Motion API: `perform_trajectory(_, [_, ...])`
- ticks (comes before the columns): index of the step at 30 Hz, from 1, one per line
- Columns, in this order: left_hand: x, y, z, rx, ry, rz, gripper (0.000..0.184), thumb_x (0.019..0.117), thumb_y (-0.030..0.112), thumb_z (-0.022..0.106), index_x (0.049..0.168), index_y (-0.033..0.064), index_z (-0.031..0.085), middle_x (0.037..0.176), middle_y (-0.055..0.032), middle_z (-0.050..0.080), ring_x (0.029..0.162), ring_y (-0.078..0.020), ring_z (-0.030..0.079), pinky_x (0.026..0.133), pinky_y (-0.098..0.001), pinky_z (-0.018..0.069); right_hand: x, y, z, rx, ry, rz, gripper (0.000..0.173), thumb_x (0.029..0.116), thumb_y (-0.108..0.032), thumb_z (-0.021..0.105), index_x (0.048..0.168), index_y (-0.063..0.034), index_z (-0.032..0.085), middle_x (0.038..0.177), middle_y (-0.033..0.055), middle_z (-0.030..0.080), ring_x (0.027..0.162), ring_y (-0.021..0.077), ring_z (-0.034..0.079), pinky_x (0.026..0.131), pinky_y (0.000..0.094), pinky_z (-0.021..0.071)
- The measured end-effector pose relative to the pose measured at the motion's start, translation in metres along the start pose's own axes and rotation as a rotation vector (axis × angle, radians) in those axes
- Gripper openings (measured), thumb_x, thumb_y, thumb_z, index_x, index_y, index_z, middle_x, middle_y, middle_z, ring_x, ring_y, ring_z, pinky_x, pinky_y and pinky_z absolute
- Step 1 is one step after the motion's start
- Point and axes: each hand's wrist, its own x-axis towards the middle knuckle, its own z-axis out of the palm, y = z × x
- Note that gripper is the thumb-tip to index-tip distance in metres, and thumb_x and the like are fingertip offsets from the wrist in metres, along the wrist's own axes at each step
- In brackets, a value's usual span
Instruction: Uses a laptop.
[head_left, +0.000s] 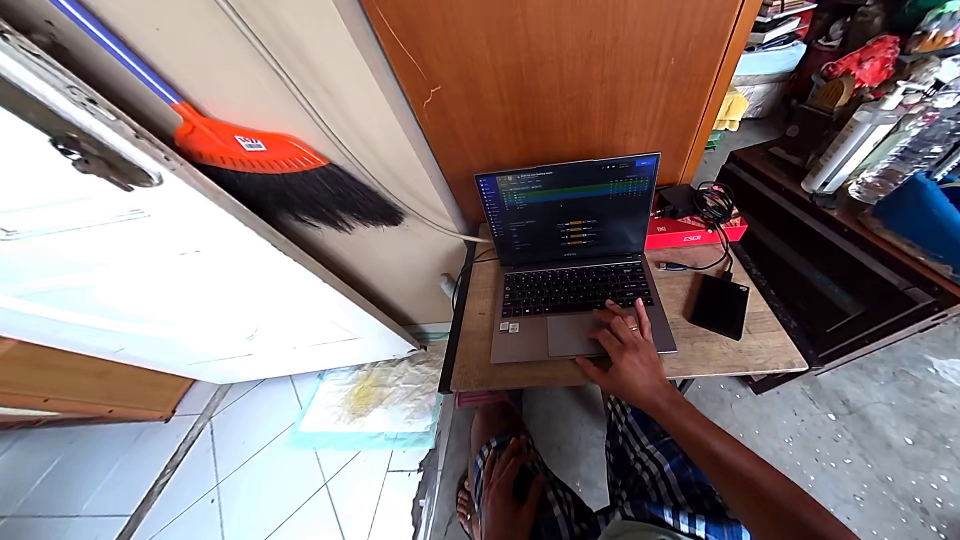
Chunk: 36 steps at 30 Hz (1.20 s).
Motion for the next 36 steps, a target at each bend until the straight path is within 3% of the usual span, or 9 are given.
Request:
perform_trajectory(25, [-0.0005,-0.0019,0.0013,-0.008,-0.008,0.007,0.031,0.0939,0.042,0.066,0.114,0.0211,0.077,0.143,0.0009,0.063,0.142,-0.0158,0.050,0.127,-0.0541,0.0211,-0.0014,0.0005,0.0005,-0.002,0.049,0.034,0.044,0.0859,-0.059,0.070,0.097,-0.0169,0.075,0.136,0.0077,0.066,0.145,0.0309,0.046,0.124,0.0663,0.0139])
perform_trajectory(30, [-0.0008,-0.0021,0.0005,-0.007,-0.011,0.012,0.031,0.0940,0.042,0.066,0.114,0.0201,0.077,0.142,0.0000,0.063,0.142,-0.0165,0.050,0.127,-0.0549,0.0206,0.0002,0.0000,-0.0015,-0.002,-0.007,0.009,0.042,0.0899,-0.058,0.067,0.104,-0.0190,0.075,0.139,0.0086,0.064,0.147,0.0328,0.041,0.124,0.0664,0.0136])
perform_trajectory(36, [-0.0007,-0.0016,0.0000,-0.006,-0.019,0.004,0.032,0.0942,0.042,0.066,0.114,0.0201,0.077,0.143,0.0003,0.063,0.142,-0.0160,0.049,0.127,-0.0543,0.0198,-0.0007,0.0003,-0.0006,-0.011,0.037,0.054,0.050,0.0849,-0.064,0.069,0.103,-0.0174,0.075,0.135,0.0077,0.066,0.145,0.0320,0.045,0.124,0.0661,0.0140])
